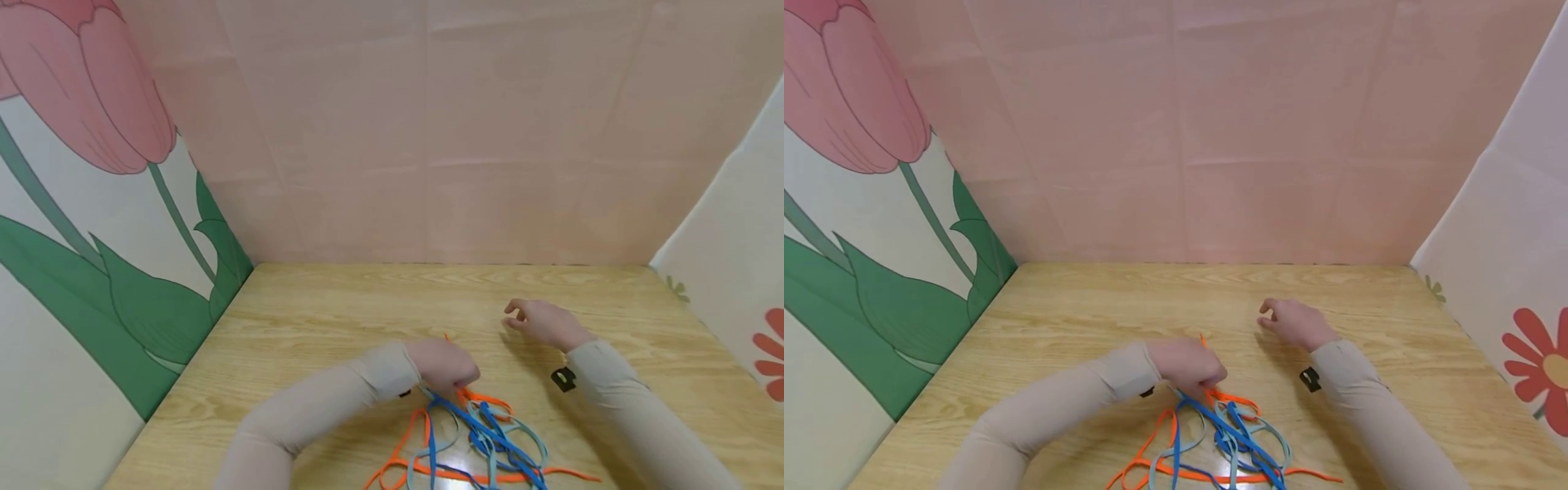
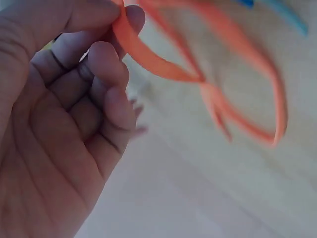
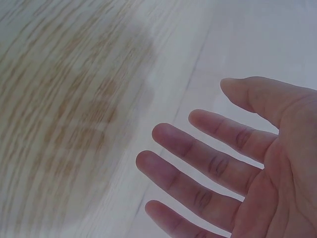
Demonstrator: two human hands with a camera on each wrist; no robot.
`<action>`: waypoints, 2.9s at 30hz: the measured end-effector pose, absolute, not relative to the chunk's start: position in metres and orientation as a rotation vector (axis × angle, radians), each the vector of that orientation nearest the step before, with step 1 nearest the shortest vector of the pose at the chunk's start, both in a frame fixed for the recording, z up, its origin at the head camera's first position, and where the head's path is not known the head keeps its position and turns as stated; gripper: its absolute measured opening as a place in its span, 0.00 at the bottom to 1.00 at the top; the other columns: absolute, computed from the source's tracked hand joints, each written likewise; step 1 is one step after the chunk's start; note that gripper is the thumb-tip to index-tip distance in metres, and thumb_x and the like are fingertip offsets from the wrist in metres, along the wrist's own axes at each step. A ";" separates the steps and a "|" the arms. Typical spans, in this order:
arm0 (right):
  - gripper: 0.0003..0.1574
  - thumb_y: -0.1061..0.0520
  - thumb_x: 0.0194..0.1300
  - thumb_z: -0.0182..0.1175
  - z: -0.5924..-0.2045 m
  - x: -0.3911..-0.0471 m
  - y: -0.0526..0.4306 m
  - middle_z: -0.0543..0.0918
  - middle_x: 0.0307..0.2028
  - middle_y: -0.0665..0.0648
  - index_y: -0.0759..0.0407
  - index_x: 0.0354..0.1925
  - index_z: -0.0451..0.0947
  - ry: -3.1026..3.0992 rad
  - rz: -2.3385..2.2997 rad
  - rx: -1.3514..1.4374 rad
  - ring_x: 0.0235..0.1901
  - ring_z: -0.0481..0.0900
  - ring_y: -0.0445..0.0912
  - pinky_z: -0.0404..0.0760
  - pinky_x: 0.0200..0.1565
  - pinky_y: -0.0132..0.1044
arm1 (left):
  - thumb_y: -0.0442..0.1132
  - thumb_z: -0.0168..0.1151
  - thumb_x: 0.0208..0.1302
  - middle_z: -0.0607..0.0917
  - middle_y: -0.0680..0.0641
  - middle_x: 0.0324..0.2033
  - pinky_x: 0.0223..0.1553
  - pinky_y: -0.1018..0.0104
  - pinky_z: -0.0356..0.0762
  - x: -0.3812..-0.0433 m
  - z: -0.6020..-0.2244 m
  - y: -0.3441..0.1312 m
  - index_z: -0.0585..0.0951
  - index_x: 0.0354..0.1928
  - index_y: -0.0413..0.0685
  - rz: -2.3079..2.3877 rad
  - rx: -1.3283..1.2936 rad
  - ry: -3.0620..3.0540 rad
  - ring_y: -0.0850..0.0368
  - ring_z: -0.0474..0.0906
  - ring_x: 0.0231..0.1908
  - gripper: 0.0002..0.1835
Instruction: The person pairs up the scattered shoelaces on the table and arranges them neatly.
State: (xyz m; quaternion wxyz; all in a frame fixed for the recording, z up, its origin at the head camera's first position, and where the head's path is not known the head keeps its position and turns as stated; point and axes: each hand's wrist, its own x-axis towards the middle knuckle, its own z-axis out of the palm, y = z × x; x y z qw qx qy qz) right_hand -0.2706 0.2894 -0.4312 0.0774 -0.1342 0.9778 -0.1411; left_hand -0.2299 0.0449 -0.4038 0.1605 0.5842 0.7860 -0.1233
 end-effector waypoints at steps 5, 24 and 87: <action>0.23 0.45 0.71 0.54 -0.431 -0.270 0.288 0.85 0.41 0.61 0.59 0.55 0.75 2.915 -0.426 -0.377 0.38 0.83 0.51 0.81 0.36 0.50 | 0.29 0.58 0.62 0.77 0.57 0.29 0.30 0.77 0.66 -0.248 -0.380 0.030 0.80 0.40 0.52 -0.102 1.612 2.307 0.66 0.68 0.28 0.10; 0.09 0.51 0.70 0.58 -0.424 -0.279 0.219 0.84 0.37 0.54 0.56 0.41 0.77 2.726 -0.643 -0.628 0.34 0.80 0.44 0.80 0.36 0.41 | 0.46 0.54 0.72 0.82 0.52 0.29 0.27 0.72 0.70 -0.285 -0.364 -0.021 0.80 0.35 0.57 0.724 1.306 2.382 0.64 0.70 0.23 0.09; 0.06 0.66 0.63 0.61 -0.363 -0.303 0.426 0.85 0.32 0.53 0.63 0.40 0.78 2.008 -2.801 -0.171 0.32 0.85 0.41 0.84 0.35 0.29 | 0.30 0.60 0.65 0.85 0.49 0.26 0.34 0.73 0.83 -0.364 -0.322 -0.194 0.78 0.35 0.39 2.557 0.124 2.050 0.62 0.84 0.26 0.01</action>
